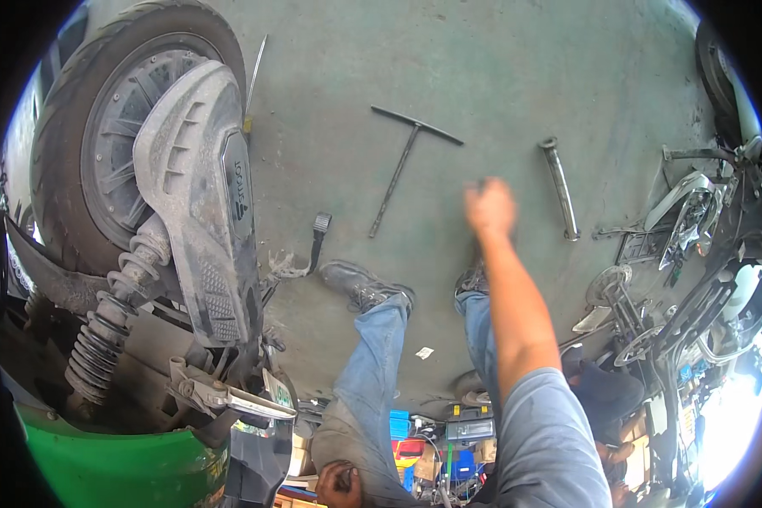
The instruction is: The person works on a green motorcycle, using a T-handle socket wrench to unscrew bolts from the frame inside the storage compartment under the seat. The person then removes the seat assembly and sets it aside.
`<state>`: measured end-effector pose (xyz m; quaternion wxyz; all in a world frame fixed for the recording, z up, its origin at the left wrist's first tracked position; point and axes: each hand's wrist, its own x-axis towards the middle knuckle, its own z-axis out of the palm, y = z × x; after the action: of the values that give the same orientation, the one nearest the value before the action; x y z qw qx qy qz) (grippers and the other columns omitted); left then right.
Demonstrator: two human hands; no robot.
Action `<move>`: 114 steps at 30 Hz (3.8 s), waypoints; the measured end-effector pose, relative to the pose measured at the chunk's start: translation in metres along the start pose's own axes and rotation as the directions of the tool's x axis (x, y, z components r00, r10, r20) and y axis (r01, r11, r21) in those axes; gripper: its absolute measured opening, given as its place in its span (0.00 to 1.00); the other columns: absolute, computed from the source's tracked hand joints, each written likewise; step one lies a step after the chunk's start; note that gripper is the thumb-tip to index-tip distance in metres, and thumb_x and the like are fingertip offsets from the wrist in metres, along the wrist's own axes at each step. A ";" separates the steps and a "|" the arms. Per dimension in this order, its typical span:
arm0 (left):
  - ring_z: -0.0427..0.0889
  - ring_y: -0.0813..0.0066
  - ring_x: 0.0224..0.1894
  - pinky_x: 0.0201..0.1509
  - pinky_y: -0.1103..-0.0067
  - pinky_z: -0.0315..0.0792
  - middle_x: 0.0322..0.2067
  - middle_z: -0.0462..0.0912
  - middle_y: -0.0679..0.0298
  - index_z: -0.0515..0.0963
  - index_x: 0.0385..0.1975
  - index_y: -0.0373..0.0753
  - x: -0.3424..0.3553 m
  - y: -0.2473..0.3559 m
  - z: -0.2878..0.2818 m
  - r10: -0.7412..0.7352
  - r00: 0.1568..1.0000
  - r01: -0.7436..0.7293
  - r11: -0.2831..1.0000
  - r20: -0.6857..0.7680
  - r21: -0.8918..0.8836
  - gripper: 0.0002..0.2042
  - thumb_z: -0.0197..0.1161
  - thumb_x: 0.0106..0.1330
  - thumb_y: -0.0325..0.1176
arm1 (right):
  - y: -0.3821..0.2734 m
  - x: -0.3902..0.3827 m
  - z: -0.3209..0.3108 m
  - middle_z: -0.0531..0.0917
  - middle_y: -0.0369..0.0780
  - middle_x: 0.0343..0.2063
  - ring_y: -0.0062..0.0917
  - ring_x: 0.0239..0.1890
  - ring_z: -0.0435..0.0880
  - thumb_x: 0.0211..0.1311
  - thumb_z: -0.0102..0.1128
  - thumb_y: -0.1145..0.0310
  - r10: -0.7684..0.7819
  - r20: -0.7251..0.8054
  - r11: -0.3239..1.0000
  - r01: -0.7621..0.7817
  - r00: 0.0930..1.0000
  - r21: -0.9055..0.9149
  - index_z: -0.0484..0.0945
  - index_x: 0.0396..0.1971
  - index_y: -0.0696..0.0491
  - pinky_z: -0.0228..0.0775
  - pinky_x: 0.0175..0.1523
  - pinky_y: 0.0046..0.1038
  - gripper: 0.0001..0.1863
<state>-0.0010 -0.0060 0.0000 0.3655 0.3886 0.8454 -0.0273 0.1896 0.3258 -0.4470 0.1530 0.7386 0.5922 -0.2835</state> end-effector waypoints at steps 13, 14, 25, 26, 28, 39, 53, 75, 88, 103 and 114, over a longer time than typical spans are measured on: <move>0.83 0.65 0.29 0.33 0.76 0.76 0.32 0.82 0.61 0.80 0.33 0.41 0.020 0.023 0.000 -0.051 0.997 0.041 0.988 -0.060 -0.148 0.10 0.67 0.52 0.34 | -0.108 -0.022 -0.018 0.82 0.52 0.36 0.45 0.43 0.80 0.51 0.60 0.57 0.138 0.214 0.857 -0.225 0.967 0.464 0.79 0.35 0.60 0.71 0.49 0.39 0.20; 0.83 0.65 0.29 0.33 0.76 0.76 0.32 0.82 0.61 0.80 0.33 0.41 0.020 0.027 -0.003 -0.034 0.996 0.021 0.987 -0.082 -0.162 0.10 0.67 0.52 0.34 | -0.092 -0.039 -0.040 0.82 0.52 0.35 0.44 0.42 0.80 0.51 0.60 0.57 0.112 0.219 0.844 -0.209 0.969 0.493 0.78 0.34 0.61 0.70 0.48 0.38 0.21; 0.83 0.66 0.35 0.42 0.74 0.74 0.32 0.84 0.58 0.80 0.41 0.40 -0.013 0.027 -0.059 -0.368 0.925 0.331 0.668 0.091 -0.667 0.15 0.64 0.59 0.42 | -0.107 -0.359 -0.411 0.77 0.40 0.32 0.25 0.34 0.80 0.56 0.61 0.78 -0.354 0.403 0.174 -0.364 0.844 0.915 0.67 0.41 0.53 0.77 0.37 0.27 0.15; 0.83 0.70 0.34 0.42 0.75 0.74 0.30 0.84 0.59 0.81 0.40 0.37 -0.012 0.037 -0.083 -0.365 0.930 0.271 0.609 0.040 -0.745 0.15 0.63 0.61 0.42 | -0.122 -0.387 -0.441 0.77 0.41 0.32 0.27 0.34 0.80 0.56 0.61 0.78 -0.378 0.336 0.183 -0.286 0.863 0.941 0.67 0.41 0.54 0.77 0.37 0.28 0.15; 0.82 0.73 0.37 0.44 0.76 0.75 0.33 0.83 0.61 0.78 0.40 0.32 -0.020 0.066 -0.169 -0.304 0.944 0.196 0.218 0.124 -0.956 0.13 0.61 0.64 0.37 | -0.144 -0.442 -0.493 0.79 0.43 0.34 0.28 0.37 0.81 0.58 0.59 0.78 -0.379 0.257 0.302 -0.144 0.889 0.942 0.66 0.40 0.55 0.77 0.41 0.30 0.13; 0.81 0.73 0.38 0.46 0.78 0.75 0.37 0.82 0.61 0.76 0.42 0.36 -0.043 0.040 -0.356 -0.154 0.987 -0.135 -0.648 -0.045 -0.749 0.09 0.59 0.64 0.29 | -0.295 -0.584 -0.595 0.78 0.51 0.41 0.31 0.42 0.80 0.61 0.53 0.81 -0.865 -0.218 0.066 0.532 0.453 0.844 0.65 0.40 0.58 0.75 0.47 0.29 0.10; 0.80 0.71 0.44 0.51 0.75 0.76 0.42 0.80 0.59 0.74 0.44 0.35 0.048 0.104 -0.425 -0.273 0.962 -0.223 -0.788 0.002 -0.574 0.08 0.52 0.68 0.26 | -0.389 -0.502 -0.661 0.82 0.50 0.38 0.34 0.43 0.83 0.58 0.52 0.87 -0.996 -0.066 0.000 0.784 0.052 0.621 0.70 0.36 0.60 0.75 0.49 0.32 0.08; 0.80 0.74 0.38 0.45 0.77 0.77 0.35 0.79 0.65 0.73 0.39 0.38 0.136 0.208 -0.425 -0.507 0.832 -0.397 -0.828 0.226 -0.396 0.05 0.57 0.66 0.29 | -0.463 -0.422 -0.707 0.84 0.47 0.36 0.32 0.39 0.85 0.54 0.63 0.80 -0.940 0.215 -0.202 0.939 -0.266 0.277 0.71 0.30 0.57 0.79 0.39 0.28 0.09; 0.79 0.75 0.37 0.45 0.77 0.74 0.33 0.79 0.64 0.74 0.38 0.38 0.140 0.198 -0.430 -0.575 0.794 -0.473 -0.788 0.196 -0.395 0.05 0.57 0.65 0.28 | -0.475 -0.420 -0.699 0.83 0.49 0.37 0.31 0.42 0.84 0.56 0.59 0.82 -0.961 0.192 -0.130 0.938 -0.200 0.322 0.70 0.32 0.59 0.77 0.44 0.28 0.08; 0.75 0.48 0.51 0.55 0.65 0.69 0.50 0.74 0.45 0.63 0.56 0.33 0.178 0.066 -0.421 -0.808 0.589 0.229 0.206 -0.033 -0.951 0.22 0.49 0.60 0.29 | -0.466 -0.435 -0.680 0.82 0.51 0.39 0.35 0.47 0.82 0.56 0.58 0.84 -0.980 0.072 -0.096 0.759 -0.185 0.645 0.69 0.33 0.58 0.74 0.51 0.33 0.09; 0.77 0.57 0.53 0.55 0.71 0.72 0.49 0.78 0.50 0.79 0.43 0.34 0.202 0.055 -0.447 -0.668 0.710 0.471 0.215 0.223 -0.855 0.15 0.53 0.59 0.31 | -0.449 -0.420 -0.693 0.81 0.53 0.39 0.36 0.46 0.82 0.58 0.56 0.84 -0.988 0.072 -0.084 0.870 -0.135 0.486 0.69 0.34 0.59 0.73 0.53 0.35 0.07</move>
<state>-0.3176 0.3091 0.2109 0.3874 -0.1934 0.8463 0.3104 -0.1358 0.4970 0.4038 -0.0834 0.0077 0.8426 -0.5321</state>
